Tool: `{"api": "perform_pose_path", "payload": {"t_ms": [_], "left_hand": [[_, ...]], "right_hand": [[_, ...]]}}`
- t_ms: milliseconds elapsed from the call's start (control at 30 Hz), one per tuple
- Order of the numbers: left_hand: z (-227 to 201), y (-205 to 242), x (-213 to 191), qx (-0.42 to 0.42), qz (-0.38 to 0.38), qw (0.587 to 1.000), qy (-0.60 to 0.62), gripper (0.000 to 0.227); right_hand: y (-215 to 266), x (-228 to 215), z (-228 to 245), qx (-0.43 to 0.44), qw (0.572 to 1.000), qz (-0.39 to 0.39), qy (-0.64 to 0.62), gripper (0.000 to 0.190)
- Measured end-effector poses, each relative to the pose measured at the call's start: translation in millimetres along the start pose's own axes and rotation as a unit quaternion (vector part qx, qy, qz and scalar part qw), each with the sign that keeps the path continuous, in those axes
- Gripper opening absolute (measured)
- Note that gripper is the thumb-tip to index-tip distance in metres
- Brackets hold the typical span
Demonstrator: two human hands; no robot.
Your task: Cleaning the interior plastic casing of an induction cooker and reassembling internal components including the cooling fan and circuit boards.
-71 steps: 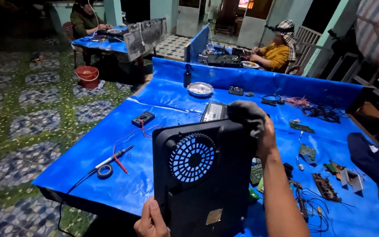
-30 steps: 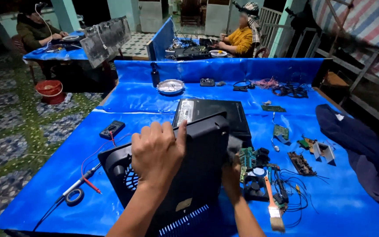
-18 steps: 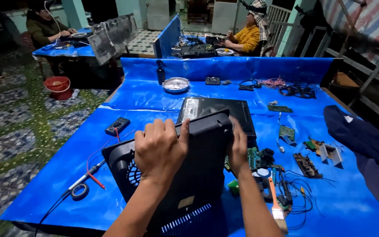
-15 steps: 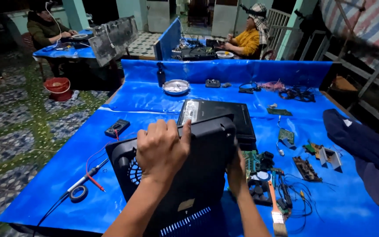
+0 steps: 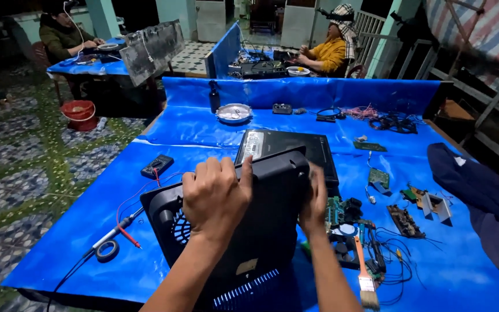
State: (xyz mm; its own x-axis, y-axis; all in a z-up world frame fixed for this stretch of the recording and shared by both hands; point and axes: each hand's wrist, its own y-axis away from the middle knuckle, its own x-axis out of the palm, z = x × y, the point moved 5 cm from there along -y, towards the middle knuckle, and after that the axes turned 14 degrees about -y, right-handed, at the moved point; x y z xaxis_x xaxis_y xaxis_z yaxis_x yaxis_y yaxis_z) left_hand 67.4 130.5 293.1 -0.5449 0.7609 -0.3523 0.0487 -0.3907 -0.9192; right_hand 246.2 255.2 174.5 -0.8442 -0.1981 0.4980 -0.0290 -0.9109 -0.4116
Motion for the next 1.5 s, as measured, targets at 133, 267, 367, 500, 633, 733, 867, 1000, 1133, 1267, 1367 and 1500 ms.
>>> {"api": "perform_pose_path", "payload": {"t_ms": [133, 267, 367, 500, 633, 733, 867, 1000, 1133, 1267, 1367, 1500], "left_hand": [[1, -1, -1, -0.009, -0.003, 1.000, 0.017, 0.056], [3, -3, -9, -0.007, -0.017, 0.999, 0.042, 0.053], [0, -1, -12, -0.013, -0.025, 0.998, 0.060, 0.052], [30, -10, -1, -0.078, -0.061, 0.989, 0.112, 0.046], [70, 18, 36, -0.088, -0.071, 0.975, 0.190, 0.043], [88, 57, 64, -0.284, 0.068, 0.895, 0.338, 0.051], [82, 133, 114, -0.337, 0.307, 0.837, 0.302, 0.057], [82, 176, 111, -0.430, 0.362, 0.716, 0.414, 0.070], [86, 195, 116, -0.350, 0.261, 0.821, 0.368, 0.052], [85, 173, 89, -0.366, 0.099, 0.836, 0.397, 0.044], [74, 154, 69, -0.376, -0.032, 0.845, 0.379, 0.062], [73, 108, 32, -0.261, -0.123, 0.921, 0.264, 0.062]], "right_hand": [[46, -104, -108, 0.030, 0.973, -0.043, 0.225, 0.060], [58, -194, -190, 0.096, 0.959, -0.092, 0.250, 0.058], [48, -158, -150, 0.111, 0.962, -0.129, 0.215, 0.066], [36, -50, -27, -0.020, 0.994, -0.070, 0.076, 0.062], [-18, -26, 59, -0.232, 0.926, -0.085, 0.286, 0.029], [-30, 43, 115, -0.270, 0.862, 0.005, 0.429, 0.017], [-25, 95, 111, -0.284, 0.816, 0.216, 0.454, 0.020], [-11, 104, 73, -0.219, 0.811, 0.280, 0.466, 0.018], [-7, 112, 56, -0.269, 0.791, 0.289, 0.467, 0.018], [5, 134, 47, -0.343, 0.770, 0.295, 0.450, 0.013], [32, 156, 46, -0.359, 0.781, 0.323, 0.396, 0.010], [59, 178, 44, -0.379, 0.767, 0.355, 0.378, 0.023]]}}
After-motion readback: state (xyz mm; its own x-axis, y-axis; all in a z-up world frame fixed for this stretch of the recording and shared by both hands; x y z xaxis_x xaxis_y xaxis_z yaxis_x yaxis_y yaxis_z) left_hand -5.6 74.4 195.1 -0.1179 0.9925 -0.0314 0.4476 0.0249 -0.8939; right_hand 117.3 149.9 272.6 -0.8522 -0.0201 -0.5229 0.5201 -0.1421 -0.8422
